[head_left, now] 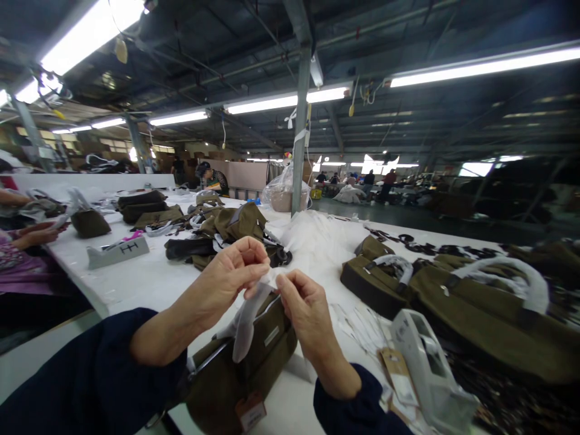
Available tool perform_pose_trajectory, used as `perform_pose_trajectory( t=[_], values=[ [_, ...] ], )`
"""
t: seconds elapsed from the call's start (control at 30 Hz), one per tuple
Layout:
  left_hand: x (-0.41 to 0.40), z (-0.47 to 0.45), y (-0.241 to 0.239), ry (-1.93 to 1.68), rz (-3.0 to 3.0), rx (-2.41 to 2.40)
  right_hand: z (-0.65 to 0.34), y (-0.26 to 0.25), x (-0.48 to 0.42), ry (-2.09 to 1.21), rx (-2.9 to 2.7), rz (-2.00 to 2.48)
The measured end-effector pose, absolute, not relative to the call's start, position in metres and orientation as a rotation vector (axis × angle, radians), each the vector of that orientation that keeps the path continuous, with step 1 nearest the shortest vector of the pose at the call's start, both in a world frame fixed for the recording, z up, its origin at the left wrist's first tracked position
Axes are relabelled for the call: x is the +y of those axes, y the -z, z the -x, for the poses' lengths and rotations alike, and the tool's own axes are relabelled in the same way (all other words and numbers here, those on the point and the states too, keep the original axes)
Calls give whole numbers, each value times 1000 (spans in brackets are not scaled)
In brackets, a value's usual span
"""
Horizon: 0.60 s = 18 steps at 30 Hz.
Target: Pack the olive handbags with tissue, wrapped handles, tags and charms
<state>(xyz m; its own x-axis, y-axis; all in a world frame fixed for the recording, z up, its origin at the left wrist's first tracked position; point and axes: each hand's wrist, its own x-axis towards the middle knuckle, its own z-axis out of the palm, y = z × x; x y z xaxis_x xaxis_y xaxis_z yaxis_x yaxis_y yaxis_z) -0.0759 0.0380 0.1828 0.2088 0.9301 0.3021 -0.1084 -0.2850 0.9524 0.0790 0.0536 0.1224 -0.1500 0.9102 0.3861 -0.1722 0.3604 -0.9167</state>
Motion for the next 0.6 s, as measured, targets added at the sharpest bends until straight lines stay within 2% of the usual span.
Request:
perform_pose_trajectory(
  t=[0.2, 0.27, 0.4, 0.47, 0.53, 0.6],
  values=[
    [40, 93, -197, -1410, -1480, 822, -81, -98, 62, -1330, -1371, 756],
    [39, 94, -199, -1382, -1568, 856, -84, -106, 61, -1175, -1482, 780],
    [33, 85, -203, -1354, -1756, 895, -88, -140, 54, -492, -1743, 961],
    [29, 80, -205, -1324, -1837, 896, -87, -153, 51, -253, -1905, 1018],
    [26, 77, -203, -1335, -1928, 954, -85, -156, 49, -162, -1934, 993],
    [24, 77, -194, -1343, -2038, 1120, -84, -147, 48, -282, -1828, 909]
  ],
)
